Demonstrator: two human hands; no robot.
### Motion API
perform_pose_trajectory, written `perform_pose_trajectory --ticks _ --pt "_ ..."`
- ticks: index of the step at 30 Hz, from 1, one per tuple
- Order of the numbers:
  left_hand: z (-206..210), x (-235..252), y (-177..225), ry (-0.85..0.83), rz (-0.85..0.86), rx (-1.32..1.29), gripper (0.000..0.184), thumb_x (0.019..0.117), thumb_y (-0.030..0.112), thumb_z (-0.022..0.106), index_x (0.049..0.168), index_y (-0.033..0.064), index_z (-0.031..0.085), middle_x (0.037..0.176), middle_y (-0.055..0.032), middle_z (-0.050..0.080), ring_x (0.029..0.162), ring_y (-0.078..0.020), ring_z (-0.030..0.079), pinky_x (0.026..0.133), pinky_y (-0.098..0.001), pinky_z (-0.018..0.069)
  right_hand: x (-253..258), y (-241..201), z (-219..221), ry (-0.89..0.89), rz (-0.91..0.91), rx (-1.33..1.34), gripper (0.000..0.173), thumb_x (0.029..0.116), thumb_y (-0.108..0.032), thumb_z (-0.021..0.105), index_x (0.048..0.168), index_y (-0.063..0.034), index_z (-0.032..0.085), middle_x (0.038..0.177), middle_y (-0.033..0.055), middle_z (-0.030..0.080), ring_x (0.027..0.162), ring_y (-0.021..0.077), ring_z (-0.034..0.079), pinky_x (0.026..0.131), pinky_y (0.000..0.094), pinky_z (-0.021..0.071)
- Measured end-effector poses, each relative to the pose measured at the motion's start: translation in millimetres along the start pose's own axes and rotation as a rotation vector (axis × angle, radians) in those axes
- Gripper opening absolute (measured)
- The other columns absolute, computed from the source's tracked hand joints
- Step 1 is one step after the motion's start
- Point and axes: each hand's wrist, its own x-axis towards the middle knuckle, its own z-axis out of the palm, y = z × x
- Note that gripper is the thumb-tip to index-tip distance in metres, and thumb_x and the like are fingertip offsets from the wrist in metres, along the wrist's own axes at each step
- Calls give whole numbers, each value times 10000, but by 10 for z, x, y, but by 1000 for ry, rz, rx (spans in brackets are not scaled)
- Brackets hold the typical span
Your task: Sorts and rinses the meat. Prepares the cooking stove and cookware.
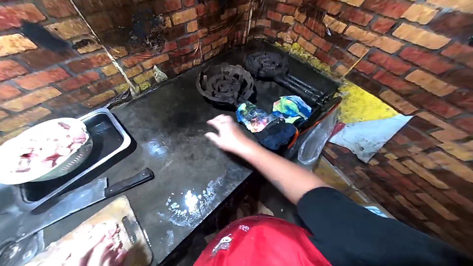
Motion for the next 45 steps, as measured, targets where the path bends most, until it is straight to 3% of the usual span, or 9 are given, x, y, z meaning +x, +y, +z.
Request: perform_pose_trajectory --ticks 2,4,8,11,13,15,20,28,45 --pt "738 138 55 -206 6 -14 241 1013 92 553 1241 22 594 948 75 712 712 -10 658 640 -202 576 23 724 -362 65 169 -91 603 968 -430 697 1412 -33 603 1420 269 554 1357 480 482 1060 668 442" --pt "1547 189 213 -367 43 16 276 980 130 618 1221 -3 643 1001 -9 731 764 -69 701 673 -249 604 52 1335 -624 68 303 -135 717 926 -492 739 1429 -8 577 1413 305 538 1349 526 458 1043 712 415" --pt "3043 360 515 -697 -104 -8 440 1048 138 572 1439 -37 469 1185 -137 668 961 -155 699 831 -321 597 228 2160 -792 -75 351 -4 839 940 -517 718 1535 4 439 1478 319 488 1389 498 448 1135 663 366" --pt "3986 522 495 -750 -128 92 600 1067 226 561 1570 8 318 1422 -240 542 1168 -291 656 957 -434 574 364 2328 -741 -176 294 210 757 1011 -442 654 1561 5 387 1480 284 520 1346 417 539 1144 579 408" --pt "4424 599 455 -764 -121 183 663 1060 282 582 1586 5 287 1394 -264 564 1175 -337 650 984 -483 553 410 2237 -732 -218 312 257 714 1036 -425 617 1561 0 386 1476 269 532 1360 396 535 1154 575 395" --pt "4675 632 410 -751 -89 233 679 1024 285 650 1546 -27 349 1349 -263 598 1194 -338 642 1015 -490 538 439 2157 -720 -221 318 298 707 1017 -387 663 1538 16 407 1424 279 569 1324 391 565 1136 565 420" --pt "4771 617 387 -684 -59 325 750 927 246 764 1505 -65 400 1405 -259 563 1327 -319 556 1145 -448 431 502 2117 -684 -254 246 322 753 948 -268 771 1528 35 399 1387 269 594 1306 345 588 1136 503 444" --pt "4596 550 425 -665 -111 376 822 944 249 750 1558 -75 309 1518 -286 449 1417 -349 465 1184 -454 375 438 1963 -630 -268 183 352 802 933 -211 774 1547 75 345 1453 277 544 1363 317 543 1170 433 406" --pt "3062 534 230 -512 -115 446 776 930 257 741 1532 -68 375 1470 -264 503 1357 -319 520 1149 -434 410 223 608 161 -373 148 332 826 927 -348 768 1543 38 377 1384 247 605 1316 334 579 1144 487 429"
